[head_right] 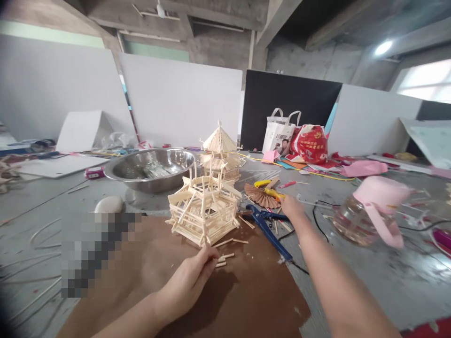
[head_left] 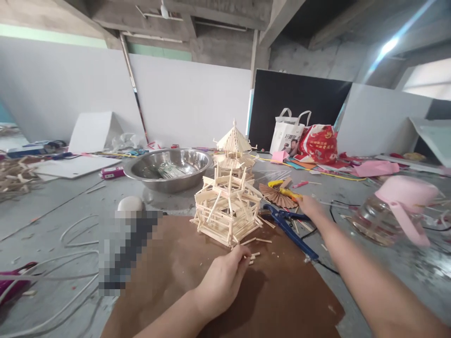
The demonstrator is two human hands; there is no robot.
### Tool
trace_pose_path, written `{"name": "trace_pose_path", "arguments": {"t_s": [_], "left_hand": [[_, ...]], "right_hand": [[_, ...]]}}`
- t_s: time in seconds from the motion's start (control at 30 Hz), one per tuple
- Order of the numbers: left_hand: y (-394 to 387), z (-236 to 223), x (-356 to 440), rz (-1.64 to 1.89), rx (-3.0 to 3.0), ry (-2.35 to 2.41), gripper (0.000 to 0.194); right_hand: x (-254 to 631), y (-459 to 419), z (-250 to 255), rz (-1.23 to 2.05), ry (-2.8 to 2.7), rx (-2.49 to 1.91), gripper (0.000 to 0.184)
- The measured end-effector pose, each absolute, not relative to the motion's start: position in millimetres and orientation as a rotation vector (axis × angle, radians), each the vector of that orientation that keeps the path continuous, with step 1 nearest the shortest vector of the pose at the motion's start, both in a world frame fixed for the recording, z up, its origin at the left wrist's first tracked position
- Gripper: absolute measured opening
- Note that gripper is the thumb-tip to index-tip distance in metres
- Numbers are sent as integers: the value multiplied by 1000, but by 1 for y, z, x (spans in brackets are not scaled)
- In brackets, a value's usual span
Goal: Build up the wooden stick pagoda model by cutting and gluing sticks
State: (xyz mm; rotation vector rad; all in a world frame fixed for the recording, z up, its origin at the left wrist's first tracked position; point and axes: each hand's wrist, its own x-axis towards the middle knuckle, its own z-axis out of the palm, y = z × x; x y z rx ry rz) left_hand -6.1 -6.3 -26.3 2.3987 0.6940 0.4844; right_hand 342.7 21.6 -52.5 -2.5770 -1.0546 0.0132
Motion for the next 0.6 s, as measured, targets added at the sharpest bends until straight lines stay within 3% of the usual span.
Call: {"name": "trace_pose_path", "arguments": {"t_s": [0.1,0.3,0.47,0.6], "left_hand": [[-6,-33,-3,439,2401,681,21],[-7,-35,-3,463,2439,525,25],[-6,-38,-2,426,2483,595,18],[-7,-38,-1,336,2526,695,13]], "right_hand": [[351,21,-49,-34,-1046,-2523,31],[351,14,-28,-227,-938,-2213,55],[323,16,5,337,-697,-1524,34],[298,10,31,671,-791,-1325,28]]}}
